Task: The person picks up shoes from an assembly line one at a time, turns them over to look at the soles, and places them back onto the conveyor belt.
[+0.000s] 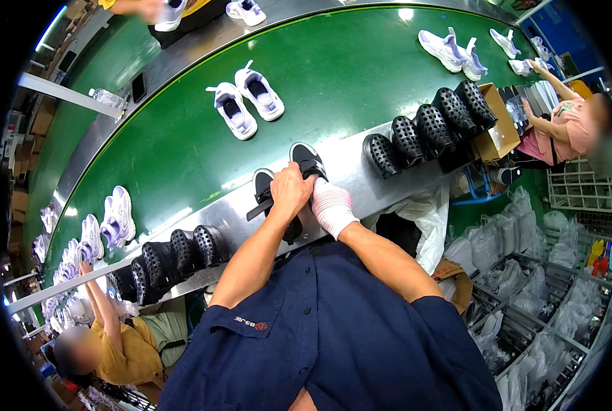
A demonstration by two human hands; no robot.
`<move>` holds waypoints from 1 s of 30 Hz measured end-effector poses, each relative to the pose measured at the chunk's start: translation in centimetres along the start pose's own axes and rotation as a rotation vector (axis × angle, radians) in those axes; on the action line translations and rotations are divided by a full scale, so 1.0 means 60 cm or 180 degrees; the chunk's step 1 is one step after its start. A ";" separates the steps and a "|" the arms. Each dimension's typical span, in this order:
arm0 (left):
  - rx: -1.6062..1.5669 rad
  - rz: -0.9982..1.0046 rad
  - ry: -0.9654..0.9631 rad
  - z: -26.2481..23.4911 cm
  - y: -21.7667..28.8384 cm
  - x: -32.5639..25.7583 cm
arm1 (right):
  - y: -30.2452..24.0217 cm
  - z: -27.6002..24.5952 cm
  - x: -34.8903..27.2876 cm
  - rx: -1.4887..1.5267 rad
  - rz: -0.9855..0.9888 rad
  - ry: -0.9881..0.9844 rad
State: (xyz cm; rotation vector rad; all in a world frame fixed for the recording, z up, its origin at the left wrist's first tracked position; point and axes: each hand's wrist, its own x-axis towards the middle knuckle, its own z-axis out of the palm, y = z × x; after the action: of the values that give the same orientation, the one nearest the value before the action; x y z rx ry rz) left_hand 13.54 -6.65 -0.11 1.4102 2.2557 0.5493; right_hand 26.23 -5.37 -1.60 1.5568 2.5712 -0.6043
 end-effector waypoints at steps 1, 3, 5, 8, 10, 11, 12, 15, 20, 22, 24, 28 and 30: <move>-0.0029 0.0041 -0.0205 0.003 -0.006 0.004 | -0.004 -0.003 0.000 -0.0058 -0.0026 0.0000; -0.0082 0.0136 -0.0614 0.009 -0.021 0.017 | -0.013 -0.018 -0.006 -0.0044 0.0100 -0.0096; -0.0148 0.0477 -0.0561 0.010 -0.031 0.017 | -0.017 -0.023 -0.012 -0.0064 0.0108 -0.0118; -0.0166 0.0992 -0.0500 0.004 -0.033 0.013 | -0.009 -0.013 -0.016 -0.0086 0.0121 -0.0133; -0.0181 0.1049 -0.0816 0.004 -0.024 0.021 | -0.011 -0.010 -0.004 -0.0079 0.0210 -0.0284; -0.0190 0.1074 -0.0970 0.003 -0.021 0.024 | -0.011 -0.002 0.003 -0.0064 0.0207 -0.0229; -0.0344 0.0838 -0.1114 -0.002 -0.027 0.030 | -0.019 0.000 0.014 -0.0035 0.0201 -0.0164; -0.1048 0.1026 -0.0521 0.002 -0.063 0.012 | -0.002 0.000 -0.008 0.0716 -0.0314 0.0494; -0.0734 0.0361 -0.0457 -0.014 -0.020 -0.027 | 0.055 0.012 -0.005 0.1237 0.0336 0.0921; -0.0583 -0.0276 -0.0782 -0.003 -0.015 -0.023 | 0.042 -0.003 0.024 0.0915 0.0382 0.0007; -0.0546 -0.0312 -0.0566 0.010 -0.020 -0.016 | 0.034 -0.014 0.041 0.0557 0.0408 -0.0285; -0.0308 -0.0643 -0.0450 0.020 -0.014 -0.004 | 0.025 0.006 0.053 0.0207 0.0445 -0.0145; -0.0262 -0.0778 -0.0457 0.018 -0.006 -0.004 | 0.023 0.014 0.057 0.0205 0.0428 -0.0062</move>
State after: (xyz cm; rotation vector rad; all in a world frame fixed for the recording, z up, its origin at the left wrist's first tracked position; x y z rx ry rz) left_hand 13.97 -6.90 -1.15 1.0783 2.2207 0.4403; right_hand 25.69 -2.26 -3.66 1.7175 2.4315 -0.6908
